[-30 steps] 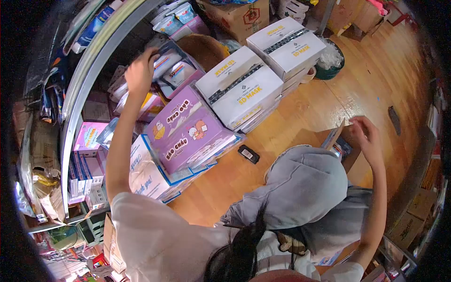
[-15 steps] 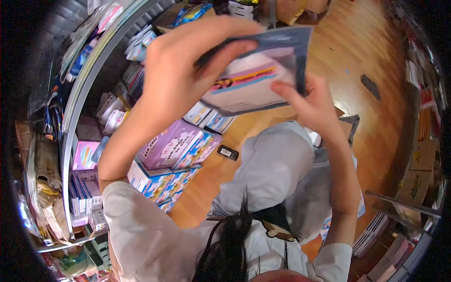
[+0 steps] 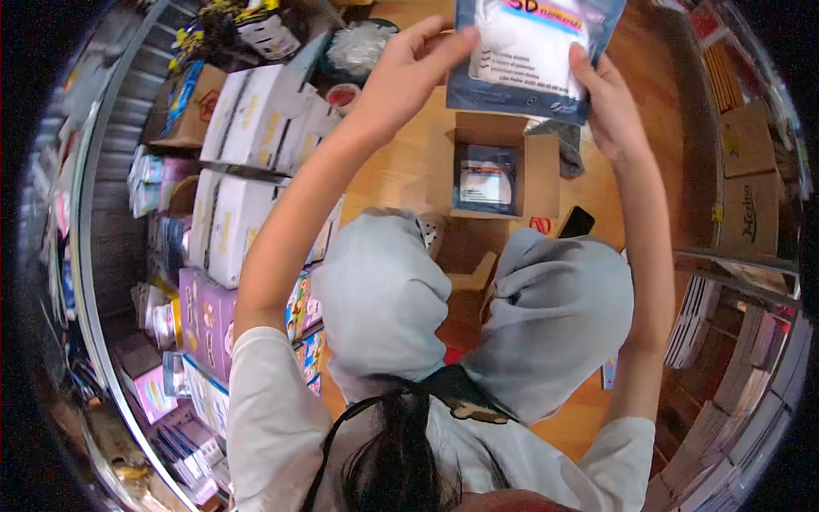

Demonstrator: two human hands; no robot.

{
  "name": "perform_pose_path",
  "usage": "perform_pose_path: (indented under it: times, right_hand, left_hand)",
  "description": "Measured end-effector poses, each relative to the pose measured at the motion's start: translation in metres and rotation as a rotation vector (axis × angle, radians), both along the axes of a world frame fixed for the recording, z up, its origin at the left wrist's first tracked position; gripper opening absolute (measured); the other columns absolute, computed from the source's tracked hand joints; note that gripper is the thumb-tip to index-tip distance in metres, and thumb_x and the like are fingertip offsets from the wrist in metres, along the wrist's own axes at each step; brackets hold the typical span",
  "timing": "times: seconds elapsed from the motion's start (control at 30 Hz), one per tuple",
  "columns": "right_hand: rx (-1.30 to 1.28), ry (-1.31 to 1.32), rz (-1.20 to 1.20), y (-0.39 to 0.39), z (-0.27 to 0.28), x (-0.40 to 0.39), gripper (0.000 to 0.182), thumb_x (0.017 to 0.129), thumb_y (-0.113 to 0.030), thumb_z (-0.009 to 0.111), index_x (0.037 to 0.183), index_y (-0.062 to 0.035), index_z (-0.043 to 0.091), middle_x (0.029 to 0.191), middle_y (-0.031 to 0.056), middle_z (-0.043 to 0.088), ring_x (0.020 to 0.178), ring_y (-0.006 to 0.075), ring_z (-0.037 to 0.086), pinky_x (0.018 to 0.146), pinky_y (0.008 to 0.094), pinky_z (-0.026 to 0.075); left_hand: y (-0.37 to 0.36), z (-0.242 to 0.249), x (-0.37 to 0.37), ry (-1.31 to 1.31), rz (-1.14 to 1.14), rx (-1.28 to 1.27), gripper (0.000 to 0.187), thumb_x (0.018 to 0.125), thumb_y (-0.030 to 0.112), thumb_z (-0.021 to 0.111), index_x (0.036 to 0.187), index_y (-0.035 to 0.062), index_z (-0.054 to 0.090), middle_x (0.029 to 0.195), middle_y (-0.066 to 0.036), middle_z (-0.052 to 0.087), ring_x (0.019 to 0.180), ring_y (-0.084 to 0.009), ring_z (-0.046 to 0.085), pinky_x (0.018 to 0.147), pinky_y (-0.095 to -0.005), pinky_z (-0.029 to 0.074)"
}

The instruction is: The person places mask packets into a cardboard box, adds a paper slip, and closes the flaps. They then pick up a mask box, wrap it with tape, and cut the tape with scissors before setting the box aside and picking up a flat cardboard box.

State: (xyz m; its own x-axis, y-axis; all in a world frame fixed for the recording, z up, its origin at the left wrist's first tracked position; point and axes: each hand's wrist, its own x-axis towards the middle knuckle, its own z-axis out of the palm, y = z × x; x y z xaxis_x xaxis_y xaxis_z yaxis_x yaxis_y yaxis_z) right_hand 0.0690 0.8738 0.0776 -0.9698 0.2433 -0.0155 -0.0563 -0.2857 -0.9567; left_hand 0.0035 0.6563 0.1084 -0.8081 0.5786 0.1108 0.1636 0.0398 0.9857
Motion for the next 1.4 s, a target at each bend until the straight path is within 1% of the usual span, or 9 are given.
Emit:
perform_pose_path:
  times: [0.3, 0.4, 0.43, 0.47, 0.67, 0.9, 1.1, 1.2, 1.4]
  right_hand:
    - [-0.005, -0.499, 0.043, 0.002, -0.211, -0.002, 0.041, 0.088, -0.026, 0.055, 0.116, 0.0022, 0.046, 0.105, 0.0116, 0.058, 0.090, 0.0173, 0.057, 0.077, 0.0307, 0.047]
    - [0.578, -0.401, -0.065, -0.006, -0.275, 0.001, 0.052, 0.083, -0.018, 0.055, 0.122, 0.0072, 0.032, 0.109, 0.0235, 0.053, 0.096, 0.0310, 0.056, 0.082, 0.0387, 0.043]
    - [0.611, -0.481, -0.058, -0.014, -0.268, 0.004, 0.058, 0.081, -0.016, 0.055, 0.124, 0.0082, 0.025, 0.107, 0.0300, 0.052, 0.099, 0.0400, 0.055, 0.085, 0.0451, 0.041]
    - [0.680, -0.506, -0.040, -0.020, -0.264, 0.009, 0.057, 0.081, -0.015, 0.054, 0.124, 0.0087, 0.025, 0.105, 0.0315, 0.053, 0.096, 0.0420, 0.055, 0.084, 0.0466, 0.042]
    - [1.082, -0.617, 0.002, -0.038, -0.245, 0.018, 0.050, 0.082, -0.015, 0.053, 0.119, 0.0084, 0.029, 0.084, 0.0320, 0.058, 0.080, 0.0478, 0.056, 0.072, 0.0515, 0.044]
    - [1.084, -0.630, 0.084, -0.046, -0.259, 0.020, 0.051, 0.076, 0.000, 0.048, 0.120, 0.0129, 0.025, 0.084, 0.0324, 0.058, 0.079, 0.0481, 0.057, 0.072, 0.0524, 0.045]
    - [1.053, -0.681, 0.158, -0.048, -0.268, 0.024, 0.053, 0.074, 0.004, 0.047, 0.119, 0.0151, 0.022, 0.087, 0.0350, 0.056, 0.084, 0.0478, 0.056, 0.074, 0.0515, 0.044]
    - [1.036, -0.708, 0.171, -0.050, -0.269, 0.024, 0.056, 0.073, 0.004, 0.048, 0.120, 0.0159, 0.020, 0.088, 0.0360, 0.055, 0.085, 0.0478, 0.056, 0.075, 0.0518, 0.044]
    - [0.950, -0.763, 0.271, -0.052, -0.279, 0.025, 0.061, 0.074, 0.000, 0.051, 0.120, 0.0185, 0.017, 0.097, 0.0377, 0.052, 0.091, 0.0478, 0.054, 0.080, 0.0502, 0.044]
  left_hand:
    - [0.040, -0.200, -0.022, -0.362, 0.055, -0.470, 0.041, 0.082, 0.029, 0.063, 0.101, -0.0071, 0.057, 0.089, -0.013, 0.063, 0.079, -0.0181, 0.060, 0.069, -0.0317, 0.048]
    - [0.036, -0.299, -0.009, -0.295, 0.158, -0.531, 0.054, 0.079, 0.017, 0.058, 0.118, -0.0106, 0.032, 0.103, -0.025, 0.056, 0.095, -0.0319, 0.057, 0.080, -0.0370, 0.045]
    - [0.043, -0.283, 0.004, -0.228, 0.200, -0.567, 0.060, 0.078, 0.013, 0.055, 0.122, -0.0109, 0.022, 0.107, -0.029, 0.052, 0.099, -0.0364, 0.055, 0.084, -0.0385, 0.043]
    - [0.046, -0.265, 0.021, -0.398, 0.219, -0.672, 0.062, 0.075, 0.009, 0.051, 0.121, -0.0124, 0.015, 0.107, -0.034, 0.049, 0.101, -0.0413, 0.052, 0.089, -0.0397, 0.040]
    - [0.047, -0.285, 0.047, -0.092, 0.154, -0.765, 0.080, 0.072, 0.007, 0.052, 0.127, -0.0201, 0.001, 0.129, -0.044, 0.012, 0.122, -0.0529, 0.021, 0.104, -0.0466, 0.020]
    - [0.044, -0.278, 0.058, 0.316, -0.107, -1.036, 0.074, 0.073, 0.004, 0.049, 0.135, -0.0093, 0.010, 0.132, -0.045, -0.004, 0.126, -0.0562, 0.008, 0.104, -0.0532, 0.015]
    - [0.049, -0.288, 0.064, 0.457, -0.154, -1.346, 0.058, 0.083, 0.013, 0.042, 0.136, -0.0020, 0.024, 0.133, -0.044, 0.011, 0.127, -0.0525, 0.016, 0.103, -0.0506, 0.021]
    - [0.052, -0.300, 0.066, 0.591, -0.190, -1.489, 0.066, 0.078, 0.018, 0.052, 0.134, -0.0050, 0.025, 0.132, -0.040, 0.021, 0.122, -0.0515, 0.028, 0.096, -0.0476, 0.036]
    - [0.047, -0.328, 0.057, 0.557, -0.307, -1.157, 0.074, 0.076, 0.022, 0.058, 0.138, 0.0039, 0.020, 0.140, -0.028, 0.020, 0.125, -0.0448, 0.030, 0.097, -0.0456, 0.037]
